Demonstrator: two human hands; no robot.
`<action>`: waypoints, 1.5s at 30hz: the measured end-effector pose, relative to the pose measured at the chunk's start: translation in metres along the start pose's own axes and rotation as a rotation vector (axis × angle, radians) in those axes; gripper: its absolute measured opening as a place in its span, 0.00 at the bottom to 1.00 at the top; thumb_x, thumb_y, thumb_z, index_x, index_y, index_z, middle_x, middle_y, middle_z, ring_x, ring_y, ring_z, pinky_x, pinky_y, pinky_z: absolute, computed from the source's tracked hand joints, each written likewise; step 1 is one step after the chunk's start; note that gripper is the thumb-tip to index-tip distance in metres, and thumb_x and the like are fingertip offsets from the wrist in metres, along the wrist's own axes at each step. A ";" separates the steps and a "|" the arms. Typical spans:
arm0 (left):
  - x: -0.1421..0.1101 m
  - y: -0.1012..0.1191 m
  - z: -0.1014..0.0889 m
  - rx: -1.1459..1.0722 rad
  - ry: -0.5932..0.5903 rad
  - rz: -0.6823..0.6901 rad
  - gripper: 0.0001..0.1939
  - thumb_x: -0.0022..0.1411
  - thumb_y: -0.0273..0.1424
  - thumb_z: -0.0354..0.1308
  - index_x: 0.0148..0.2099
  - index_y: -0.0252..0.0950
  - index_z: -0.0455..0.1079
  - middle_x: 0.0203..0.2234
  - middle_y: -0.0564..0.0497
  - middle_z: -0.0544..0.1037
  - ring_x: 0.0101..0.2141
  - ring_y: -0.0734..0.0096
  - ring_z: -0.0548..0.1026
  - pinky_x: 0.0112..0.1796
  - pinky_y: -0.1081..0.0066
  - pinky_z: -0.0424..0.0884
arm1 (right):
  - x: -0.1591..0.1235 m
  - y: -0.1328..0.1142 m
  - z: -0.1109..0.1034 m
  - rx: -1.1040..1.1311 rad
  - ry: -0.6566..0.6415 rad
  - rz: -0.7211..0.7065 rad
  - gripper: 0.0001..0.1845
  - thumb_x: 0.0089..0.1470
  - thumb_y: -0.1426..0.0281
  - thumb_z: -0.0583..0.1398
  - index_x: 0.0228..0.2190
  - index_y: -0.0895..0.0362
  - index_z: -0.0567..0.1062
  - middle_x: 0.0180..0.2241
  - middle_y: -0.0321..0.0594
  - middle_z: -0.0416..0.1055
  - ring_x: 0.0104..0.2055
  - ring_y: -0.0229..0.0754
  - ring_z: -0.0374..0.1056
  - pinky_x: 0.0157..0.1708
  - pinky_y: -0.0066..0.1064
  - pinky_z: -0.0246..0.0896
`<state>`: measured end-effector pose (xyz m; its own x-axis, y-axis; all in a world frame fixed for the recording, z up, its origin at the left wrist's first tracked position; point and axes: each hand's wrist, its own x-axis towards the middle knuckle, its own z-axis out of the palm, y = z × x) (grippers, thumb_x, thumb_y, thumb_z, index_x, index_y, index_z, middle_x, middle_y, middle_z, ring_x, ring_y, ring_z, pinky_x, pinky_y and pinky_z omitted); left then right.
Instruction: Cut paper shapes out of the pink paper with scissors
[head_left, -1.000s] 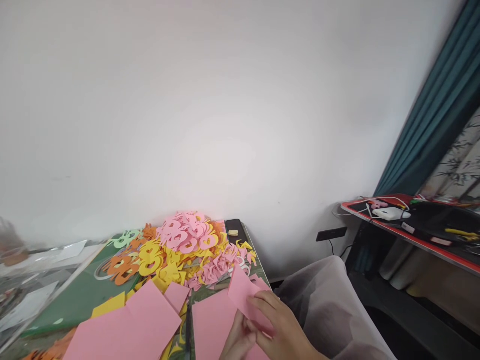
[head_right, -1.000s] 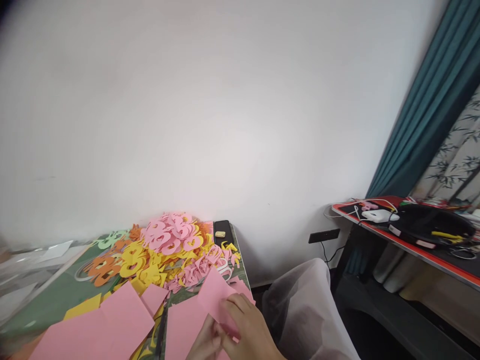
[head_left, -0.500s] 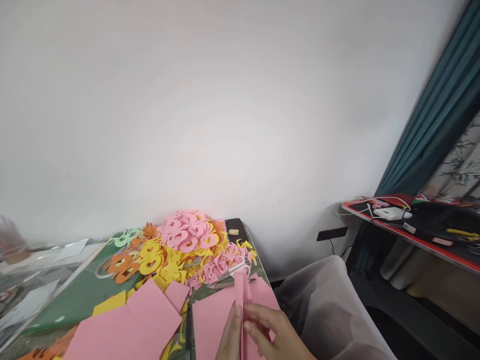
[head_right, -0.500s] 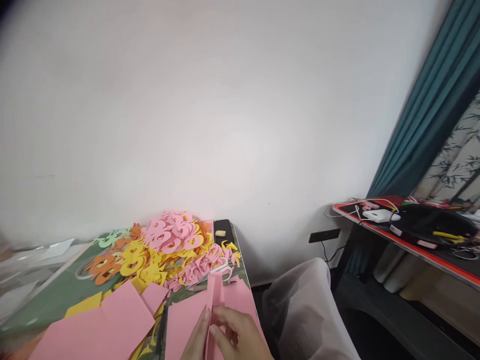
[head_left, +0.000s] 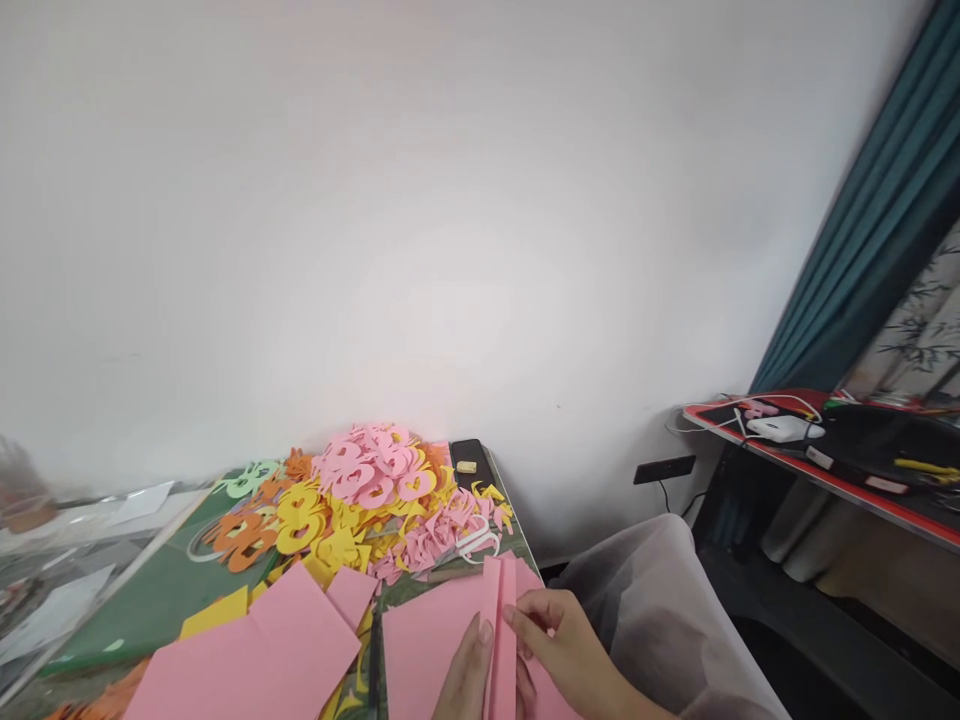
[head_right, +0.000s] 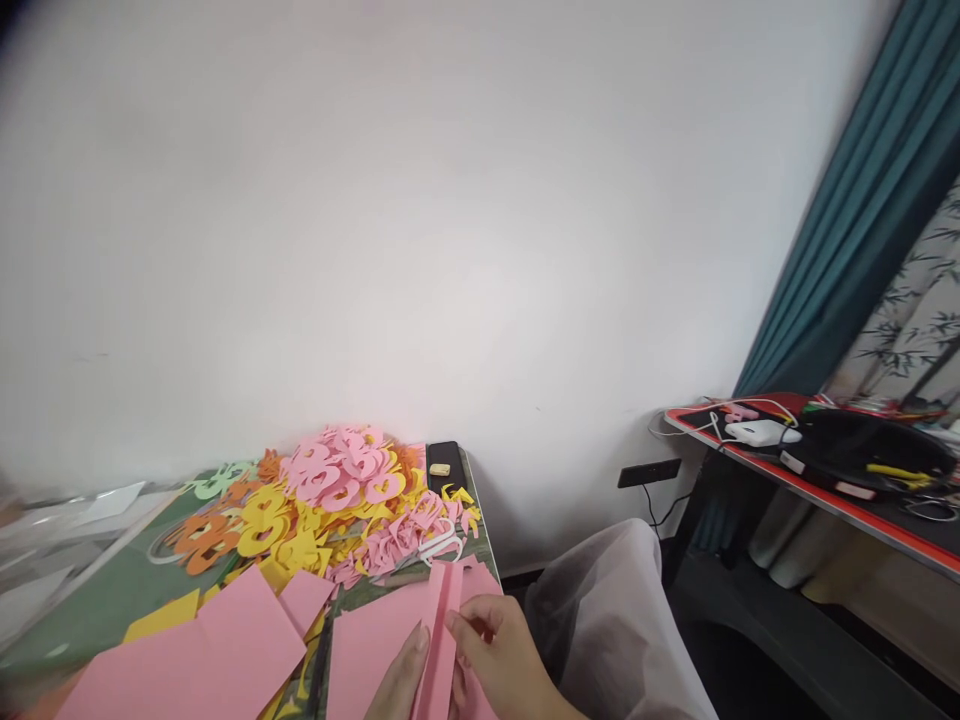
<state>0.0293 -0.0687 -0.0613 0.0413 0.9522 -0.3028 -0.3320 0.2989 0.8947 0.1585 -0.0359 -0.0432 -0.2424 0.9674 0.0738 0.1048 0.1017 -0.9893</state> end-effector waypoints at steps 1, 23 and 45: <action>0.001 0.001 0.003 0.020 -0.020 -0.005 0.26 0.40 0.51 0.57 0.36 0.37 0.70 0.26 0.45 0.77 0.34 0.57 0.73 0.35 0.66 0.68 | 0.000 0.001 0.001 0.038 -0.003 0.020 0.22 0.45 0.57 0.56 0.10 0.57 0.60 0.10 0.29 0.56 0.12 0.31 0.57 0.13 0.23 0.48; 0.006 -0.003 0.011 0.096 -0.133 0.046 0.21 0.46 0.50 0.54 0.25 0.36 0.61 0.09 0.58 0.63 0.11 0.78 0.61 0.16 0.74 0.63 | -0.002 -0.006 0.002 0.034 0.006 -0.037 0.25 0.49 0.54 0.50 0.12 0.59 0.63 0.13 0.34 0.59 0.18 0.33 0.57 0.21 0.24 0.53; 0.003 0.026 0.005 0.186 -0.097 0.242 0.16 0.49 0.42 0.56 0.30 0.33 0.73 0.25 0.48 0.77 0.30 0.65 0.72 0.36 0.70 0.65 | 0.001 -0.002 -0.004 -0.306 0.004 -0.092 0.20 0.50 0.68 0.51 0.11 0.59 0.64 0.12 0.31 0.60 0.18 0.32 0.57 0.24 0.23 0.51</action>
<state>0.0253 -0.0579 -0.0374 0.0745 0.9960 -0.0489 -0.1659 0.0607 0.9843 0.1618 -0.0340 -0.0411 -0.2610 0.9515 0.1626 0.3682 0.2539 -0.8944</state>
